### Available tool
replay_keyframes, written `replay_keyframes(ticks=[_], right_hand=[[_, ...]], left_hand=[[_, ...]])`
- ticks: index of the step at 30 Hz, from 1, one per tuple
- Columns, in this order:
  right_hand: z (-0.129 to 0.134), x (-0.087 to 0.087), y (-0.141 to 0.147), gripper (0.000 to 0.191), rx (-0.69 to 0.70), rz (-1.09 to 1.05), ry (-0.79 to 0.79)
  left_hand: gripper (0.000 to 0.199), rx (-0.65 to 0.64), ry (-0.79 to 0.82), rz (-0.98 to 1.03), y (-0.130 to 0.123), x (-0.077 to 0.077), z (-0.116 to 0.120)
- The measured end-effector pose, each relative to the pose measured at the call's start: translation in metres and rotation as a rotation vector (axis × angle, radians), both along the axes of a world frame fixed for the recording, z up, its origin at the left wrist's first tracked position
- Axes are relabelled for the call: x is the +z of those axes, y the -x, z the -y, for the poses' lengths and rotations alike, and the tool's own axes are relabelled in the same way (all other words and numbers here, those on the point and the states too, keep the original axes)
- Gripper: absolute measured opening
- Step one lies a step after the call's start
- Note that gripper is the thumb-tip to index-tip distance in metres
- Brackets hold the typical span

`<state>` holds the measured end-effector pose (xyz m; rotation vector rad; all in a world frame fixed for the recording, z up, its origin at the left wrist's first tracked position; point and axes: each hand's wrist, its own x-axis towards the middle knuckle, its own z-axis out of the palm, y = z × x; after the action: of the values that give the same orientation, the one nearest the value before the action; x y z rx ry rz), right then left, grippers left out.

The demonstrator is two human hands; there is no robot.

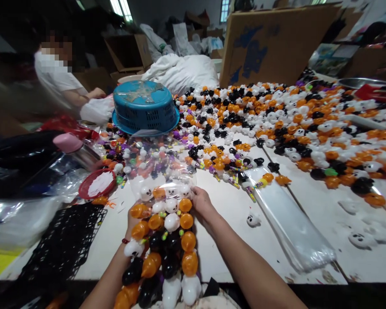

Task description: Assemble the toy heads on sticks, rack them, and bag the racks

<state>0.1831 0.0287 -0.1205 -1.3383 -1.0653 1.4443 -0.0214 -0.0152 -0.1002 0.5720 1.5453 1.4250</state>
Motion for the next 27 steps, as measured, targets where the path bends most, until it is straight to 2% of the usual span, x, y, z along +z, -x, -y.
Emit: replay_keyframes(ticks=[5, 9, 12, 15, 17, 19, 22, 24, 27], right_hand=[[0.015, 0.005, -0.01, 0.015, 0.098, 0.049, 0.117], [0.032, 0.01, -0.025, 0.009, 0.285, 0.284, -0.04], [0.049, 0.017, -0.035, 0.012, 0.392, 0.464, -0.151], [0.06, 0.026, -0.039, 0.019, 0.292, 0.636, -0.258], [0.06, 0.032, -0.038, 0.022, 0.172, 0.684, -0.323], [0.057, 0.038, -0.037, 0.022, 0.1, 0.705, -0.374], [0.054, 0.046, -0.033, 0.025, 0.084, 0.752, -0.462], [0.055, 0.049, -0.031, 0.027, 0.101, 0.752, -0.534], [0.059, 0.052, -0.031, 0.028, 0.102, 0.753, -0.593]], left_hand=[[0.016, -0.103, 0.052, -0.013, 0.002, 0.01, 0.01], [0.019, -0.174, 0.134, -0.034, 0.01, 0.012, 0.03], [0.023, -0.263, 0.204, -0.029, 0.015, 0.009, 0.05], [0.027, -0.348, 0.184, -0.085, 0.017, 0.009, 0.064], [0.031, -0.314, 0.117, -0.203, 0.019, 0.011, 0.064], [0.038, -0.227, 0.03, -0.377, 0.022, 0.014, 0.06], [0.031, -0.182, -0.079, -0.639, 0.025, 0.017, 0.052], [0.019, -0.242, -0.118, -0.746, 0.026, 0.018, 0.05], [0.018, -0.302, -0.124, -0.802, 0.026, 0.017, 0.049]])
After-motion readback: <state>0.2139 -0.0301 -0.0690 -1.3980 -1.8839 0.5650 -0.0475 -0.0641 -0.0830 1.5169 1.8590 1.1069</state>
